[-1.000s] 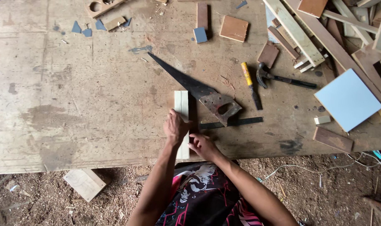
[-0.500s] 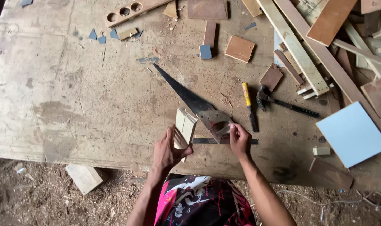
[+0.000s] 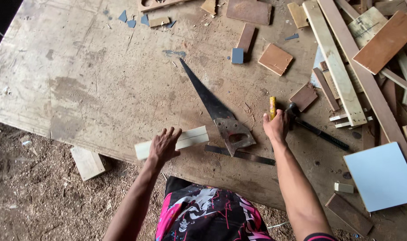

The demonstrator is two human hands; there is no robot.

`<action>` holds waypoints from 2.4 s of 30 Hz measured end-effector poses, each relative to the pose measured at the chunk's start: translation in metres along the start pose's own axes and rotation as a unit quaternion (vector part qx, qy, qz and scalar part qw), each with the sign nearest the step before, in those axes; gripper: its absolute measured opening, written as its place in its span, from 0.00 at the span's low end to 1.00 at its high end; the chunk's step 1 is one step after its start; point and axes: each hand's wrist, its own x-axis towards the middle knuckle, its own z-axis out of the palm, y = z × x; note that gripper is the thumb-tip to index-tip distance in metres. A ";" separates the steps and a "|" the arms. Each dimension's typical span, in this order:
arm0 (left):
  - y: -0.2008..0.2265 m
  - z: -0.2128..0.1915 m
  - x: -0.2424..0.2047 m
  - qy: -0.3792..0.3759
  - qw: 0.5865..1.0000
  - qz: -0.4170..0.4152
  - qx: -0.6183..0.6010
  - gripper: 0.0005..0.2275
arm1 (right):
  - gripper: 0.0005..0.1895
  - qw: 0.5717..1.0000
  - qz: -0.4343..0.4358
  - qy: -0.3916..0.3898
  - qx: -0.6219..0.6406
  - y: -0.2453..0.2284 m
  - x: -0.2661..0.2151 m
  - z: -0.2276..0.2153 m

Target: The person assembles a small wooden frame by cutting a piece of wood with a hand saw, marking it with a utility knife, and then hammering nails to join the pieces together. The person also fits a white rectangular insert into the frame.

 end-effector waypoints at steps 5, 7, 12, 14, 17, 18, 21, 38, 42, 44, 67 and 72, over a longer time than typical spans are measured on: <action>-0.030 0.042 0.011 -0.024 0.999 0.007 0.046 0.40 | 0.21 0.996 -0.083 0.021 -0.014 -0.020 -0.009 -0.011; -0.034 0.047 0.014 0.008 0.998 0.018 0.063 0.34 | 0.16 0.996 -0.087 0.013 -0.032 -0.039 -0.018 -0.025; -0.015 0.049 0.015 0.064 0.995 0.072 -0.037 0.36 | 0.11 0.990 -0.111 0.005 0.091 -0.087 -0.067 -0.084; -0.005 0.050 0.017 0.119 0.984 0.118 -0.064 0.32 | 0.10 0.978 -0.155 -0.006 0.141 -0.105 -0.085 -0.105; 0.003 0.055 0.020 0.139 0.977 0.143 -0.079 0.26 | 0.12 0.933 -0.284 0.017 0.221 -0.125 -0.115 -0.124; 0.005 0.062 0.016 0.124 0.981 0.130 -0.074 0.24 | 0.12 0.914 -0.300 0.000 0.273 -0.128 -0.126 -0.124; 0.009 0.083 0.008 0.190 0.969 0.150 -0.040 0.19 | 0.10 0.875 -0.263 -0.110 0.391 -0.139 -0.145 -0.110; 0.041 0.105 -0.015 0.259 0.959 0.111 -0.009 0.23 | 0.14 0.834 -0.161 -0.193 0.491 -0.127 -0.160 -0.058; 0.050 0.103 -0.016 0.174 0.979 0.061 -0.085 0.19 | 0.13 0.787 -0.142 -0.198 0.567 -0.118 -0.161 -0.058; 0.049 0.104 -0.015 0.120 0.984 0.043 -0.125 0.21 | 0.12 0.798 -0.172 -0.171 0.551 -0.116 -0.161 -0.058; 0.049 0.116 -0.025 0.187 0.964 0.084 -0.168 0.15 | 0.07 0.842 -0.400 -0.052 0.358 -0.157 -0.233 -0.066; 0.045 0.114 -0.026 0.195 0.963 0.079 -0.169 0.15 | 0.07 0.837 -0.422 -0.047 0.344 -0.161 -0.230 -0.062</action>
